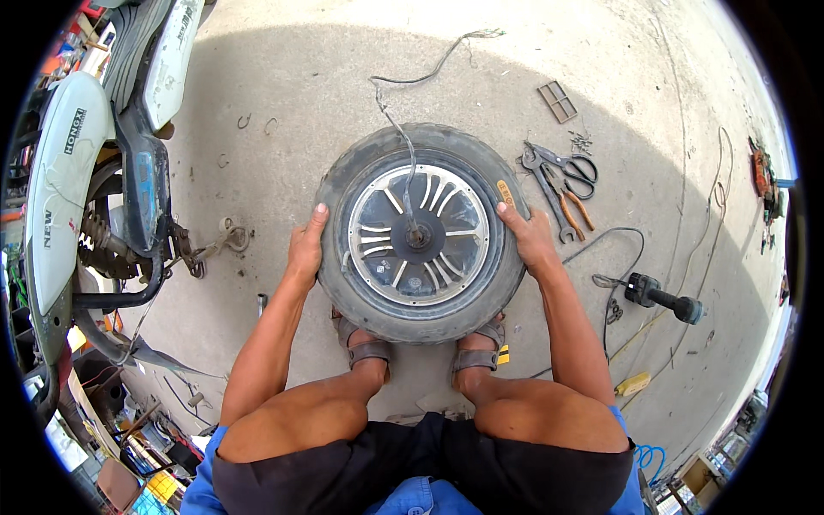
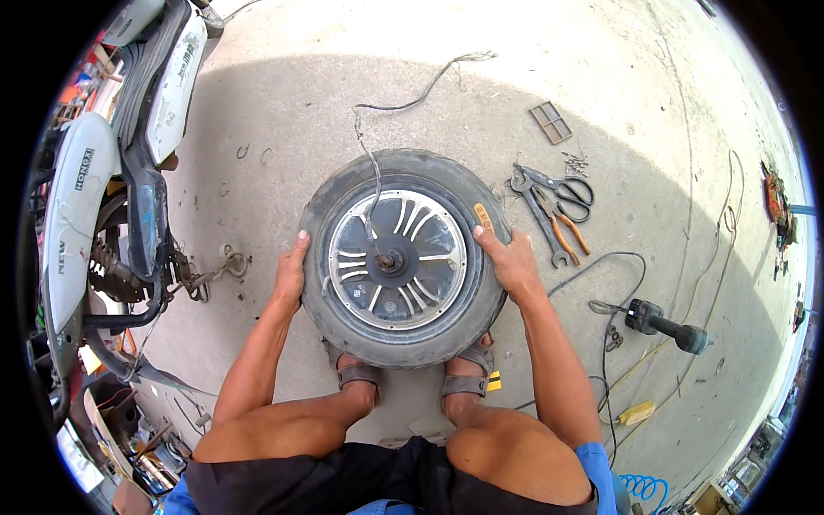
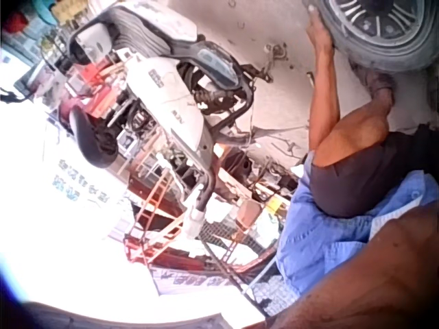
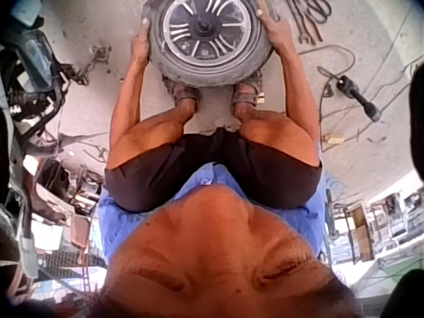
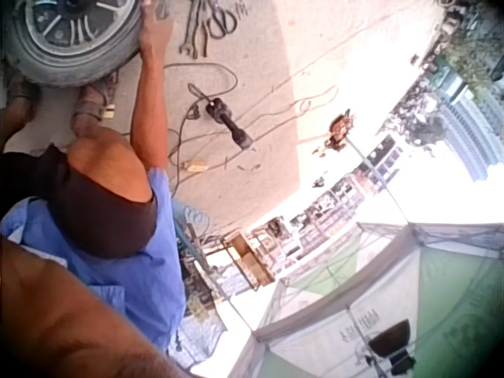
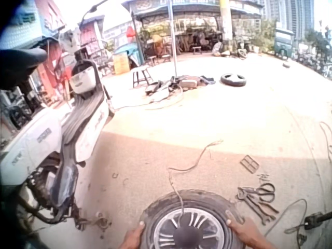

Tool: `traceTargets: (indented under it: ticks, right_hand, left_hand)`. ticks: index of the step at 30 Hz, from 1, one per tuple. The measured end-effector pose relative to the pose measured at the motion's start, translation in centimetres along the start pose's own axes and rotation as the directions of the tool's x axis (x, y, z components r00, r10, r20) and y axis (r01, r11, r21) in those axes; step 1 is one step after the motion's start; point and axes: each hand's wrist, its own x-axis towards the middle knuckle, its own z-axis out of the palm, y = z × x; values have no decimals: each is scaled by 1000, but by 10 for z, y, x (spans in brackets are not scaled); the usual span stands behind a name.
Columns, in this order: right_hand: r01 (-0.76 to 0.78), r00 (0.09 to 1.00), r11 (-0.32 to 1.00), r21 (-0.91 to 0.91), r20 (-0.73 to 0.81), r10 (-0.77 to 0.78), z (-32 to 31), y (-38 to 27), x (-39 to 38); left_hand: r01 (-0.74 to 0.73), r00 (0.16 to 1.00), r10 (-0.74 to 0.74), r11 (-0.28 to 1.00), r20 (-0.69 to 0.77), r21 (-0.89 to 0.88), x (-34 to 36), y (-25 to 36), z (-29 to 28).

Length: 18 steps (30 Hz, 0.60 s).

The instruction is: The person uses a power drill to remove a bolt from a scooter wheel. They then use a hammer to tap the wheel hub and inspect the tire and rim by rotating it.

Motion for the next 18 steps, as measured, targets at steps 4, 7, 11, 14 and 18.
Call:
traceTargets:
  ticks: [4, 7, 11, 14, 18]
  right_hand:
    - [-49, 998, 998, 43, 38, 47, 1, -19, -10]
    - [41, 994, 945, -325, -85, -72, -7, 2, 4]
    - [98, 995, 937, -336, 0, -104, 5, -27, 1]
    - [102, 995, 964, -246, 32, -97, 4, -11, 8]
    - [96, 995, 967, -236, -16, -102, 4, 0, 8]
  left_hand:
    - [-8, 1000, 8, 1000, -24, 8, -3, -2, 0]
    - [-17, 1000, 17, 1000, -3, -3, 2, -5, 7]
    - [-12, 1000, 12, 1000, -14, -22, 6, -15, 0]
    - [0, 1000, 0, 1000, -15, -2, 6, -18, -1]
    - [-30, 999, 30, 1000, -35, -2, -3, -3, 8]
